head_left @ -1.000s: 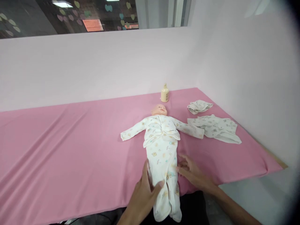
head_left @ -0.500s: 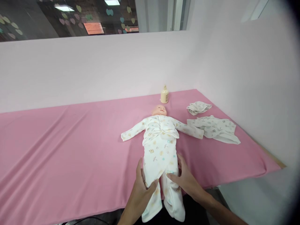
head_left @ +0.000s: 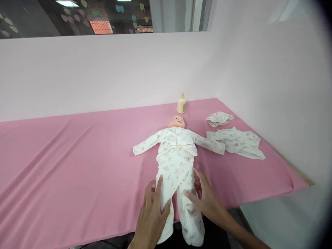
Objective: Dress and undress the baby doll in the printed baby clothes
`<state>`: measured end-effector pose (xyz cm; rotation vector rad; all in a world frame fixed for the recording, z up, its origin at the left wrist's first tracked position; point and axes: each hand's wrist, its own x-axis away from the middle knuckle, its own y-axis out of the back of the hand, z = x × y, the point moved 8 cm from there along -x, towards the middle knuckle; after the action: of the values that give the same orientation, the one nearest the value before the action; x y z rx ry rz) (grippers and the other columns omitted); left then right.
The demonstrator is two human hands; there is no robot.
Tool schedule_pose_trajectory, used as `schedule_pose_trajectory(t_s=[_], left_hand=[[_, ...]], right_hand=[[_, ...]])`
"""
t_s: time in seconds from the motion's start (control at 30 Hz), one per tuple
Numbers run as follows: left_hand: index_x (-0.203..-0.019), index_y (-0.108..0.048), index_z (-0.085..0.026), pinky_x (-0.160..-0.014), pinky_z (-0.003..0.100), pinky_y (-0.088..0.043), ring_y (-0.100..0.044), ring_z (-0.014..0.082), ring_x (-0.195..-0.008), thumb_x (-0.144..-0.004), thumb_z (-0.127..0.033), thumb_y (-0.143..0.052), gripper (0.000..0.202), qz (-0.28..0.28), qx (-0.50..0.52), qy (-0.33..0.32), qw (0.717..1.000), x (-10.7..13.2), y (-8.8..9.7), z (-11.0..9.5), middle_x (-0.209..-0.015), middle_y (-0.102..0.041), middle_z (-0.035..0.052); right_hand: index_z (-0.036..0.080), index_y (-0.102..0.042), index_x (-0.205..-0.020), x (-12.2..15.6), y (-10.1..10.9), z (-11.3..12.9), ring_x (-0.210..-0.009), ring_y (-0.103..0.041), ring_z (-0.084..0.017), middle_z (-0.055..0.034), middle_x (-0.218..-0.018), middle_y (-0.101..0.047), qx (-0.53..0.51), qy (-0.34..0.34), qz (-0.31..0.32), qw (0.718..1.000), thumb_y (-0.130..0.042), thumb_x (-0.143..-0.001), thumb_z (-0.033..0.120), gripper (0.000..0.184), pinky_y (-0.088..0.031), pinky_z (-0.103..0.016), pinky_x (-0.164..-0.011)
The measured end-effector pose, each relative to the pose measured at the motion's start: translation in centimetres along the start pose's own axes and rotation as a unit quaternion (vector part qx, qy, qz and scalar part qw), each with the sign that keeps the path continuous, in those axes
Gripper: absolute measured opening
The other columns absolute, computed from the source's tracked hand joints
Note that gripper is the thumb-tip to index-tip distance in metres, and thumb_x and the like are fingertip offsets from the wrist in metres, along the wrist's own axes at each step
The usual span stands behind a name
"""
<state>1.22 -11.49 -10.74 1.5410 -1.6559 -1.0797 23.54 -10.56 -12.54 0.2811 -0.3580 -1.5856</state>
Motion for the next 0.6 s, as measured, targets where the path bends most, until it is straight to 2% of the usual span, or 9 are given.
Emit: schedule_pose_trajectory(t_s=[0.1,0.17,0.23,0.3,0.37,0.43,0.5,0.6], left_hand=[[-0.156,-0.019,-0.03,-0.096,0.043,-0.05,-0.046,0.0291,-0.127,-0.094,-0.039,-0.051,0.071,-0.094,-0.119,-0.095,0.984,0.0,0.9,-2.4,-0.148,-0.036,0.0135],[-0.152,-0.031,-0.024,-0.096,0.047,-0.048,-0.046,0.0316,-0.125,-0.092,-0.037,-0.055,0.066,-0.137,-0.174,-0.146,0.964,-0.4,1.3,-4.3,-0.142,-0.04,0.0161],[-0.14,-0.048,-0.02,-0.09,0.047,-0.049,-0.05,0.0311,-0.114,-0.091,-0.03,-0.056,0.051,-0.156,-0.201,-0.178,0.95,-1.2,1.5,-5.9,-0.131,-0.049,0.0168],[-0.12,-0.061,-0.017,-0.08,0.043,-0.049,-0.053,0.0273,-0.099,-0.091,-0.022,-0.054,0.03,-0.155,-0.203,-0.194,0.947,-2.3,1.5,-6.9,-0.112,-0.057,0.0144],[-0.099,-0.064,-0.017,-0.073,0.039,-0.047,-0.052,0.0233,-0.086,-0.091,-0.017,-0.051,0.015,-0.154,-0.191,-0.207,0.947,-3.2,1.6,-7.5,-0.095,-0.058,0.0106],[-0.086,-0.059,-0.016,-0.07,0.037,-0.044,-0.048,0.0206,-0.079,-0.092,-0.015,-0.048,0.012,-0.16,-0.155,-0.218,0.95,-3.7,1.8,-7.6,-0.084,-0.056,0.0078],[-0.081,-0.053,-0.016,-0.069,0.035,-0.042,-0.046,0.0189,-0.075,-0.094,-0.014,-0.045,0.015,-0.147,-0.092,-0.205,0.963,-4.2,1.9,-7.0,-0.08,-0.053,0.0059],[-0.08,-0.047,-0.018,-0.072,0.034,-0.042,-0.047,0.018,-0.078,-0.096,-0.021,-0.04,0.019,-0.07,0.047,-0.147,0.985,-5.0,1.7,-5.2,-0.082,-0.053,0.0046]], right_hand=[[0.024,-0.045,-0.135,-2.3,1.2,-0.1,-0.109,-0.057,-0.025,-0.0092,-0.123,-0.057,-0.047,-0.006,-0.051,0.998,-0.063,-0.085,0.048,0.059,-0.049,-0.042,-0.093],[0.021,-0.056,-0.11,-4.6,1.8,-0.1,-0.092,-0.059,-0.023,-0.0067,-0.102,-0.061,-0.072,-0.012,-0.069,0.995,-0.06,-0.086,0.051,0.039,-0.05,-0.039,-0.082],[0.021,-0.055,-0.088,-6.8,2.4,0.2,-0.079,-0.055,-0.021,-0.0036,-0.085,-0.058,-0.075,-0.015,-0.084,0.994,-0.057,-0.087,0.054,0.033,-0.047,-0.035,-0.071],[0.021,-0.048,-0.073,-8.5,2.9,0.8,-0.069,-0.048,-0.018,-0.0004,-0.073,-0.05,-0.069,-0.012,-0.095,0.993,-0.056,-0.088,0.055,0.037,-0.04,-0.031,-0.062],[0.022,-0.041,-0.068,-9.5,3.0,1.7,-0.065,-0.043,-0.016,0.0017,-0.068,-0.044,-0.069,0.003,-0.103,0.992,-0.054,-0.089,0.053,0.04,-0.035,-0.029,-0.059],[0.022,-0.04,-0.069,-9.9,3.0,2.7,-0.065,-0.041,-0.015,0.0024,-0.068,-0.044,-0.066,0.029,-0.121,0.99,-0.052,-0.091,0.047,0.036,-0.033,-0.028,-0.059],[0.022,-0.04,-0.071,-9.9,2.9,3.9,-0.066,-0.042,-0.015,0.0022,-0.07,-0.045,-0.039,0.069,-0.147,0.986,-0.049,-0.092,0.042,0.031,-0.033,-0.028,-0.061],[0.022,-0.04,-0.072,-9.9,2.6,5.1,-0.07,-0.044,-0.017,0.0016,-0.071,-0.047,0.041,0.127,-0.17,0.976,-0.046,-0.093,0.036,0.027,-0.034,-0.03,-0.065]])
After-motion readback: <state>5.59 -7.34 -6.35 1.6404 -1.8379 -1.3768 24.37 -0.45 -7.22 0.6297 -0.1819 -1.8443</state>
